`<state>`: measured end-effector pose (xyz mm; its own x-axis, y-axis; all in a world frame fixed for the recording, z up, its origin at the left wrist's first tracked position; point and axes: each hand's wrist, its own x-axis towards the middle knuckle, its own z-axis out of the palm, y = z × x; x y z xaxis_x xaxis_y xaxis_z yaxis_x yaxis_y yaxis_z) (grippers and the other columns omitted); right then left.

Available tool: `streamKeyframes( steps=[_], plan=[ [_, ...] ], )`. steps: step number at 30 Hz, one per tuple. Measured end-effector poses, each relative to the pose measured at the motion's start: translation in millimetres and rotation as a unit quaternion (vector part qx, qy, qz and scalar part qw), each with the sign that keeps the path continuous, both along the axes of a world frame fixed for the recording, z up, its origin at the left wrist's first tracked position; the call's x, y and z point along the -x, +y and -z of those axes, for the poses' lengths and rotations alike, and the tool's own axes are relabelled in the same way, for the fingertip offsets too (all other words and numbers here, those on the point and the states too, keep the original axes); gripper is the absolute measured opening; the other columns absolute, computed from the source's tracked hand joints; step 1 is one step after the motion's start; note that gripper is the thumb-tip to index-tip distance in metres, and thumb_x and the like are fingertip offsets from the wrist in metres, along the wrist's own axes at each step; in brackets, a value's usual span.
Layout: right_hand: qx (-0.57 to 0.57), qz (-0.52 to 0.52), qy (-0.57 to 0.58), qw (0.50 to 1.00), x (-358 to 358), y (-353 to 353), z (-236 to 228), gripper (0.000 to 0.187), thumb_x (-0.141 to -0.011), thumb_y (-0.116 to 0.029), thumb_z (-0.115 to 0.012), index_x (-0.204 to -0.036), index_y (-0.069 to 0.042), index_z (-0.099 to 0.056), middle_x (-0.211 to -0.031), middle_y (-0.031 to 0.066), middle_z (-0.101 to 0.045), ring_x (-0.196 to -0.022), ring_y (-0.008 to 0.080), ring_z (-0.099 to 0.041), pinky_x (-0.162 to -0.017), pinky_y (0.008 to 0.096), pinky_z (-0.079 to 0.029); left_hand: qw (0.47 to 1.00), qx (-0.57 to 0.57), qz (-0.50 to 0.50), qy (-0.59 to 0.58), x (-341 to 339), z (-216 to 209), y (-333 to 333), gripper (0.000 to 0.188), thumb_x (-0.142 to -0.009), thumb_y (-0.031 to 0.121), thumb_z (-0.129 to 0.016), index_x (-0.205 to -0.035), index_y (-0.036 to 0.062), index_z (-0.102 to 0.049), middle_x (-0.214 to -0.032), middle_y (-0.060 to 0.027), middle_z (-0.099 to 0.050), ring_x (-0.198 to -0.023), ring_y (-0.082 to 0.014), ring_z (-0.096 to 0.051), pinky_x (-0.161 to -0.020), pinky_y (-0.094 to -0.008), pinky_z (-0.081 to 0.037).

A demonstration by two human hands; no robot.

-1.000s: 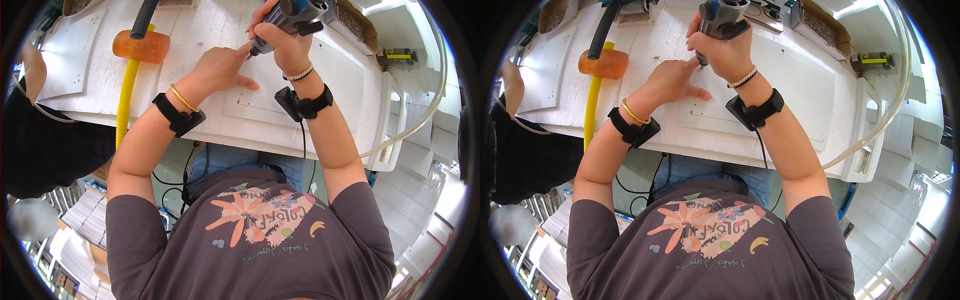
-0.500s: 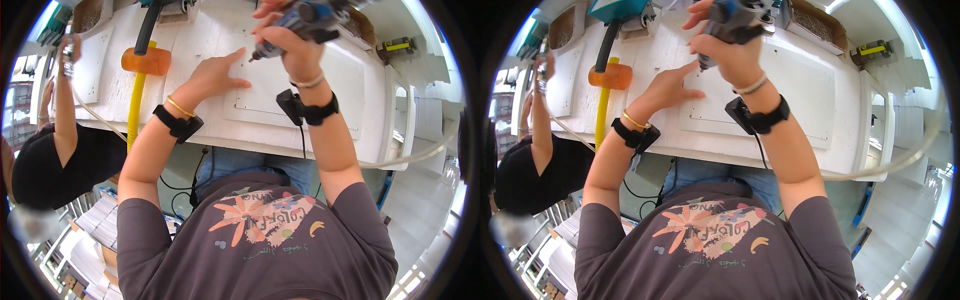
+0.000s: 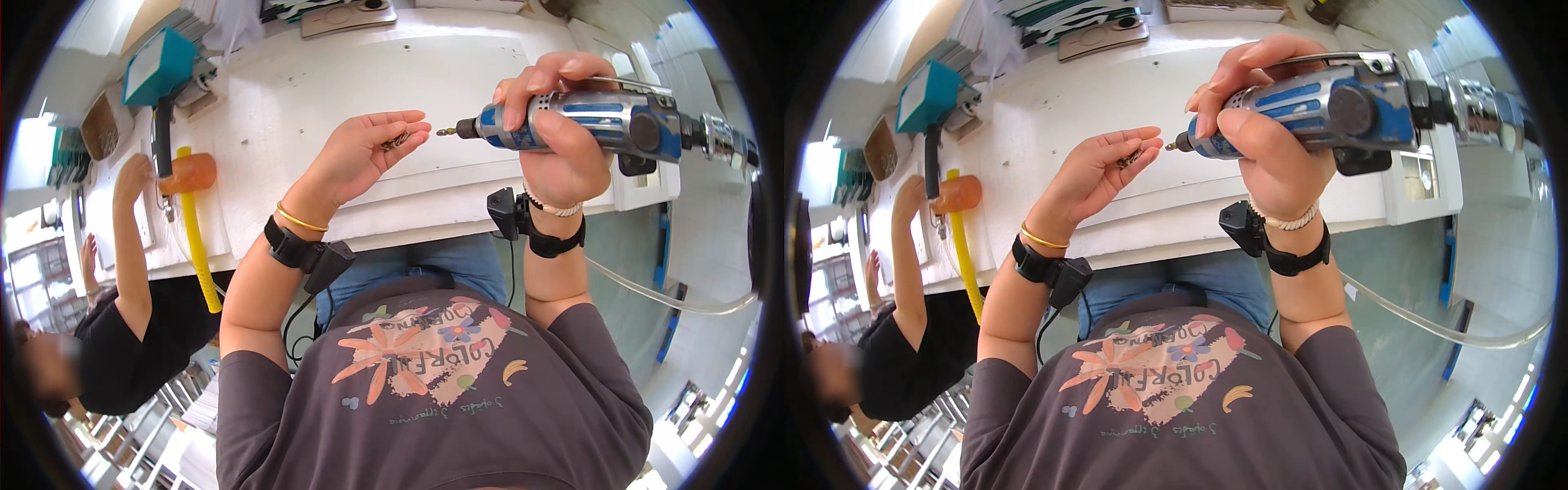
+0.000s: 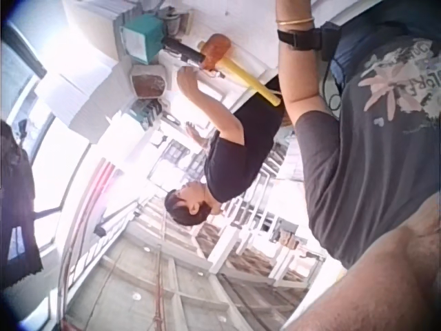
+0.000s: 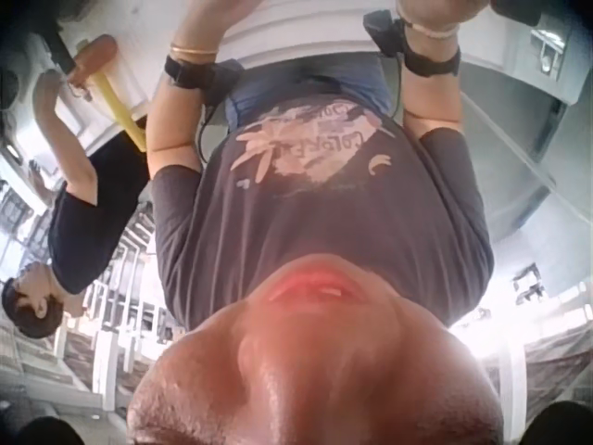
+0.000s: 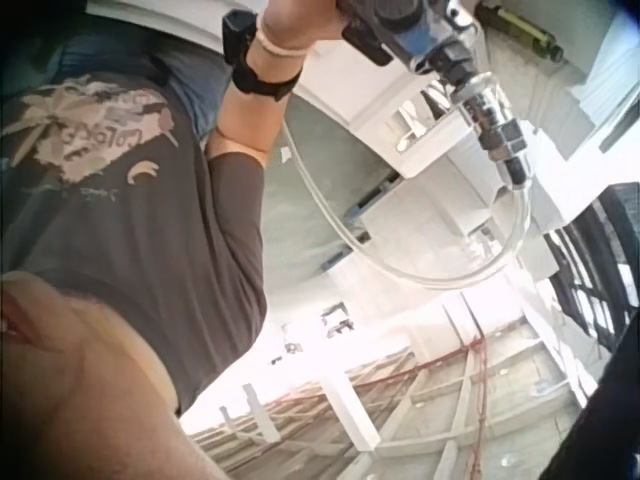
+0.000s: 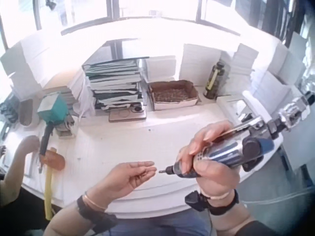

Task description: Assembling mirror panels into white frames and securing them with a pneumatic screwdriver.

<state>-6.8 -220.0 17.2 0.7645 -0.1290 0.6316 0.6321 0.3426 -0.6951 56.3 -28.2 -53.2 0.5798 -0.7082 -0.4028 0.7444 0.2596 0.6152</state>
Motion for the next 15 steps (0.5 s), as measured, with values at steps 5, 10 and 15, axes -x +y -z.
streamKeyframes(
  steps=[5, 10, 15],
  plan=[
    [-0.014, 0.020, -0.033, 0.999, 13, -23, 7, 0.034, -0.069, 0.002, -0.053, -0.101, -0.003, -0.045, -0.085, 0.0130, -0.053, -0.062, 0.0201, -0.057, -0.069, 0.0398, -0.048, 1.000, 0.013, -0.001, 0.012, 7, 5, -33, 0.030, -0.090, 0.002, -0.044, -0.115, -0.0133, -0.043, -0.113, -0.0199, -0.052, -0.103, -0.0196, -0.054, -0.093, -0.0232, -0.046],
    [-0.042, 0.046, -0.021, 0.998, 16, -35, 17, 0.035, -0.069, 0.004, -0.052, -0.102, -0.003, -0.045, -0.085, 0.0128, -0.053, -0.063, 0.0203, -0.058, -0.070, 0.0398, -0.048, 1.000, -0.008, -0.009, -0.004, 12, 9, -53, 0.030, -0.089, 0.001, -0.046, -0.116, -0.0106, -0.044, -0.110, -0.0167, -0.054, -0.100, -0.0167, -0.055, -0.088, -0.0205, -0.048],
    [-0.056, 0.055, -0.028, 0.997, 19, -45, 23, 0.034, -0.069, 0.004, -0.052, -0.102, -0.003, -0.044, -0.085, 0.0123, -0.053, -0.063, 0.0200, -0.058, -0.070, 0.0398, -0.049, 1.000, -0.005, -0.001, 0.010, 13, 14, -67, 0.029, -0.090, 0.003, -0.046, -0.116, -0.0096, -0.045, -0.105, -0.0139, -0.056, -0.089, -0.0122, -0.056, -0.081, -0.0181, -0.049]
  ],
)
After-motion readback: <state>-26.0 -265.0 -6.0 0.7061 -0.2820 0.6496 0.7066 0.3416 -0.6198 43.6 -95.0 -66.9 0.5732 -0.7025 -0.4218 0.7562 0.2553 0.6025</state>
